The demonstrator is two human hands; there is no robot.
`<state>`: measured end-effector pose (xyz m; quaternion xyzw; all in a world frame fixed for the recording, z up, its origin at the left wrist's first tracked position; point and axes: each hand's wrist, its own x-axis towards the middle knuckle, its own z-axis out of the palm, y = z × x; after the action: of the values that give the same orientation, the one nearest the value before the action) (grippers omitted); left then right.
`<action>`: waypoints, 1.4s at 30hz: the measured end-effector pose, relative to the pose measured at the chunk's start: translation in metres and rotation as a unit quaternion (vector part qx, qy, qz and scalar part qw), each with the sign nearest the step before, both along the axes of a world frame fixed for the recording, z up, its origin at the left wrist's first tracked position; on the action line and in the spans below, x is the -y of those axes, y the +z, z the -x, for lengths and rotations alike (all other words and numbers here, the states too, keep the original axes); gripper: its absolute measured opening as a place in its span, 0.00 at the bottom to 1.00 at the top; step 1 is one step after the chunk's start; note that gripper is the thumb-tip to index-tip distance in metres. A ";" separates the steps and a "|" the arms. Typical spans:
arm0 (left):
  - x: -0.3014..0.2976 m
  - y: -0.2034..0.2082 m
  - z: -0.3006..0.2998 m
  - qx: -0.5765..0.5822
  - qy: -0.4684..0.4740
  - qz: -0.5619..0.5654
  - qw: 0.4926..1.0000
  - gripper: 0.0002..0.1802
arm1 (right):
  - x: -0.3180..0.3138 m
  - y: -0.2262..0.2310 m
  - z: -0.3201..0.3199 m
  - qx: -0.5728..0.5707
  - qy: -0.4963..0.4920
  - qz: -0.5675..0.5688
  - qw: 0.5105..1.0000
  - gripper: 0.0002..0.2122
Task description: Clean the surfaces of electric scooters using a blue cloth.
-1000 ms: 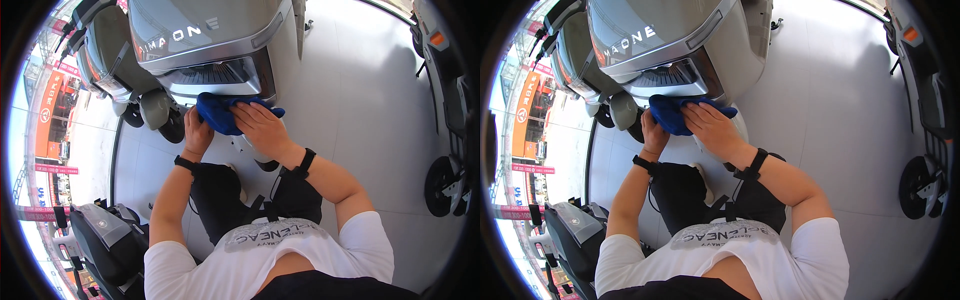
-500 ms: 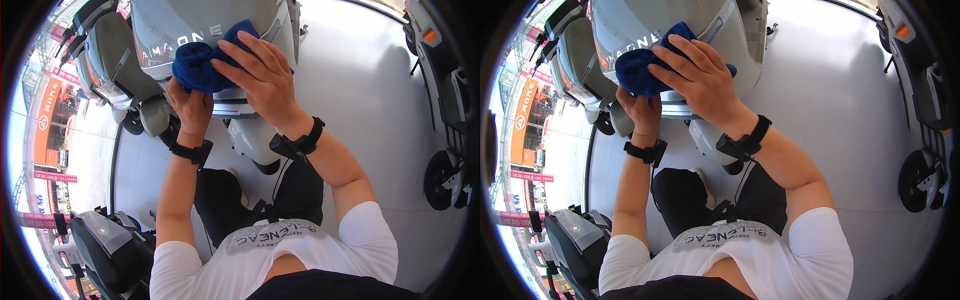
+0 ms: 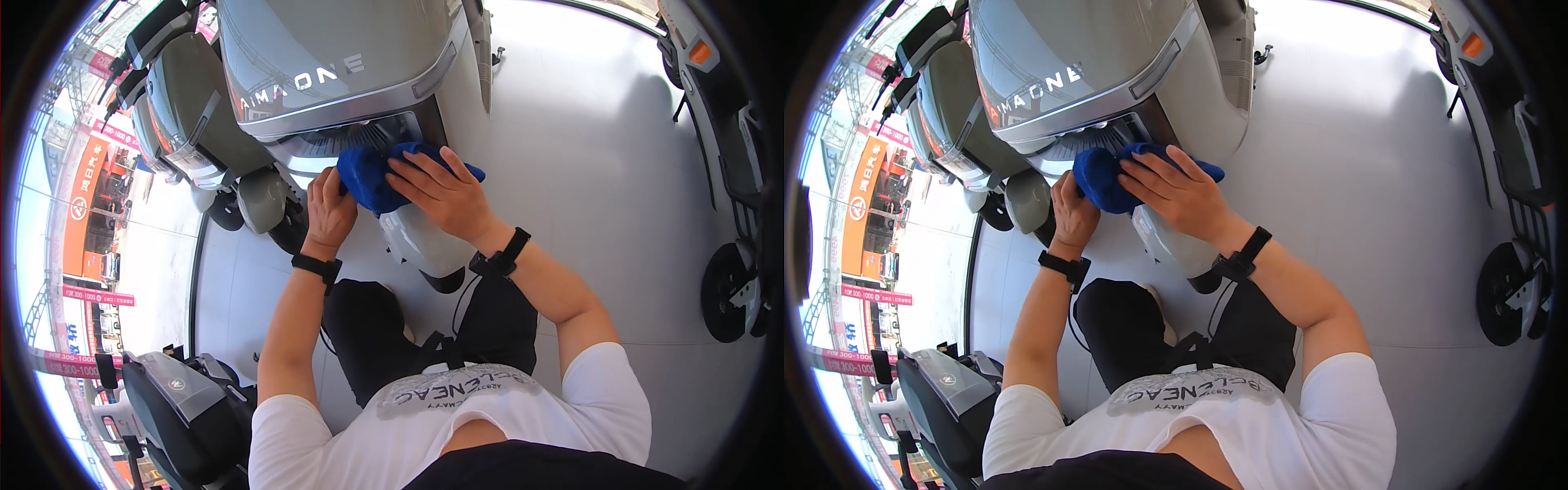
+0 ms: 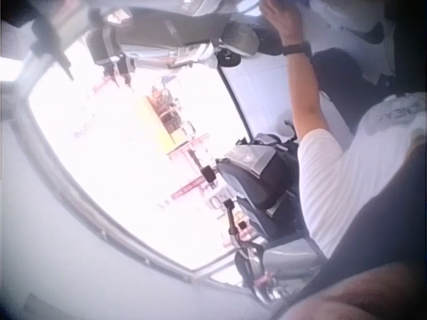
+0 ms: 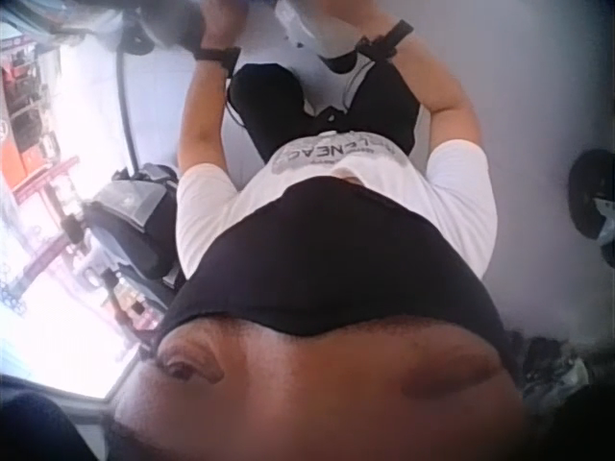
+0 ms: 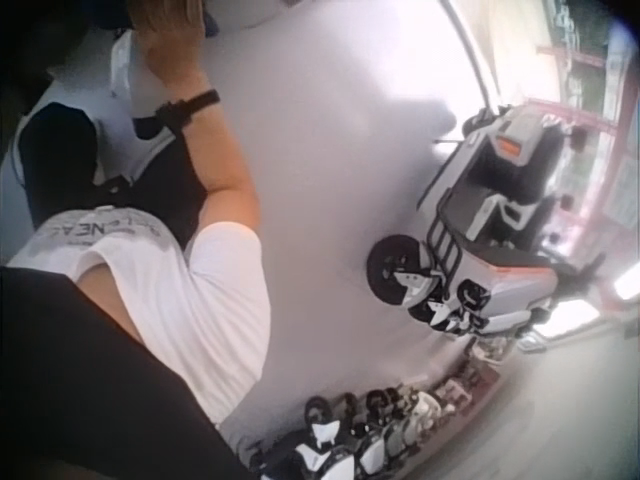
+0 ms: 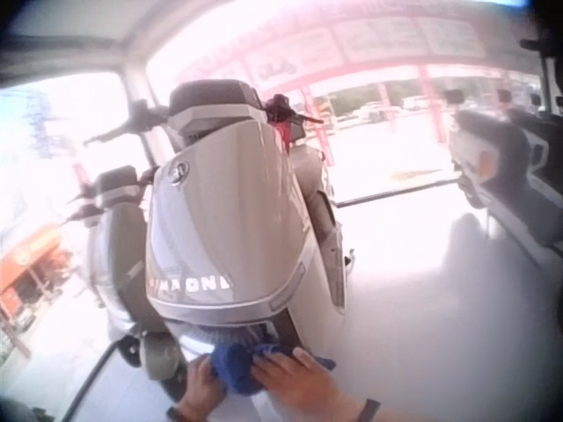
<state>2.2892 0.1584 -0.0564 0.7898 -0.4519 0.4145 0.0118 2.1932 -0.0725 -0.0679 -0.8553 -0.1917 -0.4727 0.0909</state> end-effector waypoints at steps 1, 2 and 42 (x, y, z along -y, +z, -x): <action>0.000 0.011 -0.004 0.011 0.006 0.009 1.000 0.16 | -0.001 0.011 -0.006 0.025 -0.012 0.004 1.000 0.19; 0.002 0.022 -0.007 0.031 0.008 0.034 0.999 0.19 | -0.002 0.023 -0.012 0.050 -0.023 0.007 0.998 0.19; 0.054 0.087 -0.002 -0.010 -0.025 0.174 0.984 0.22 | -0.001 0.083 -0.028 0.069 0.047 -0.197 0.977 0.18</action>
<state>2.2912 0.1040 0.0309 0.7685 -0.3923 0.4782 0.1638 2.2212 -0.0714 0.0154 -0.7762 -0.1404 -0.5541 0.2660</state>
